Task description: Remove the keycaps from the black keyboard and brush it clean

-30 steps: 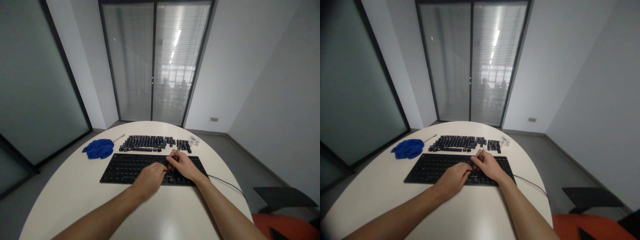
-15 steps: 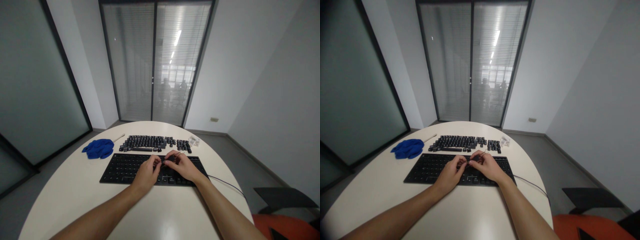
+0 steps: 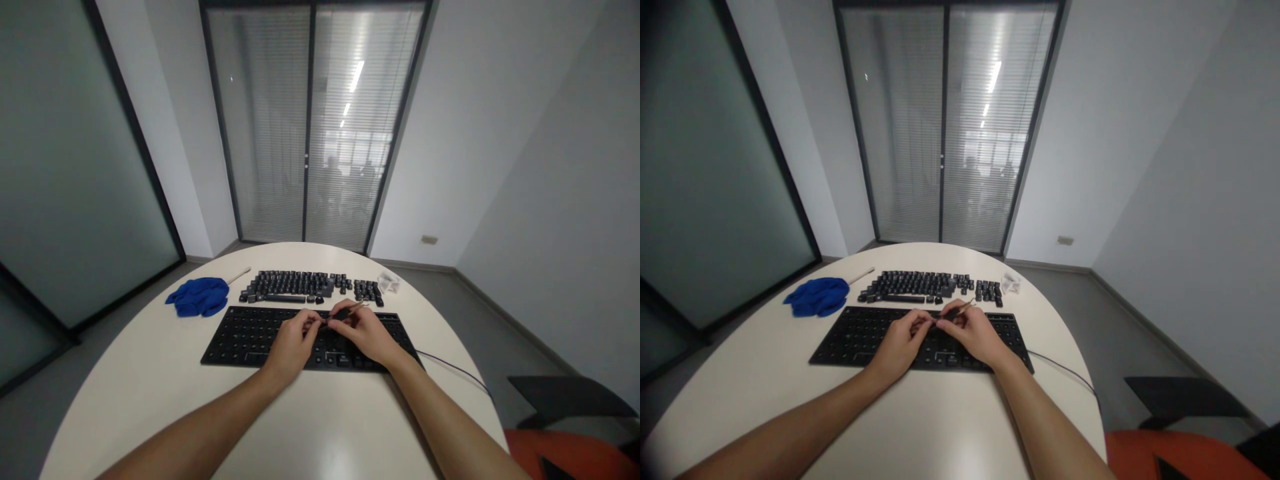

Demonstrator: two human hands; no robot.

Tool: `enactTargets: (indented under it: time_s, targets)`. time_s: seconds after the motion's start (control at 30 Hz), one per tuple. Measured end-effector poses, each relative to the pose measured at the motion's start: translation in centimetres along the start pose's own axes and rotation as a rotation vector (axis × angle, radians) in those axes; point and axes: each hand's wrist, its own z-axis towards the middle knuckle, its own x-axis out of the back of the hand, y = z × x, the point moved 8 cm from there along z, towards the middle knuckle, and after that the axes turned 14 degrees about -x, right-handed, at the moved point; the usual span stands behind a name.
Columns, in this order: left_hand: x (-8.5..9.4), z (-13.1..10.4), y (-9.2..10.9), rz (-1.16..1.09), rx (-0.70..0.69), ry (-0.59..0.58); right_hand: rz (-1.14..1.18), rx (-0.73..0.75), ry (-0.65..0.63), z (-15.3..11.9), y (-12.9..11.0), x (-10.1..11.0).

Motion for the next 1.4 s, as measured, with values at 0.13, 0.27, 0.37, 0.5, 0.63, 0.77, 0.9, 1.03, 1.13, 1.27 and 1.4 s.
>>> enactTargets:
  time_s: [0.13, 0.27, 0.37, 0.5, 0.63, 0.77, 0.9, 1.03, 1.13, 1.27, 1.4]
  targets:
    - [0.0, 0.0, -0.3, -0.055, 0.026, 0.007, -0.013, -0.011, -0.005, 0.0, 0.0, -0.1]
    - [0.0, 0.0, -0.3, -0.066, 0.021, 0.013, -0.026, -0.01, -0.02, -0.1, -0.1, -0.3]
    - [0.0, 0.0, -0.4, -0.066, 0.016, 0.017, -0.026, -0.008, -0.028, -0.2, -0.1, -0.5]
    - [0.0, 0.0, -0.3, -0.069, 0.017, 0.013, -0.023, -0.015, -0.034, -0.2, 0.0, -0.5]
    - [0.1, 0.1, 0.0, -0.066, 0.003, 0.021, -0.019, 0.001, -0.024, -0.2, -0.1, -0.3]
    - [0.6, 0.1, 0.3, -0.043, -0.062, 0.068, -0.019, 0.005, -0.01, -0.2, -0.3, -0.2]
    - [0.4, 0.0, -0.2, -0.069, -0.03, 0.078, 0.004, 0.009, 0.012, -0.2, -0.5, -0.2]
    - [0.1, -0.1, -0.5, -0.075, -0.017, 0.068, -0.019, 0.016, 0.049, -0.3, -0.5, 0.0]
    - [0.2, -0.1, -0.3, -0.073, -0.023, 0.063, -0.041, 0.035, 0.075, -0.3, -0.7, 0.2]
    - [0.4, 0.1, 0.4, -0.053, -0.061, 0.031, -0.037, 0.058, 0.071, -0.4, -0.9, 0.4]
    - [0.3, 0.3, 0.9, -0.059, -0.075, -0.001, -0.028, 0.054, 0.045, -0.5, -0.7, 0.2]
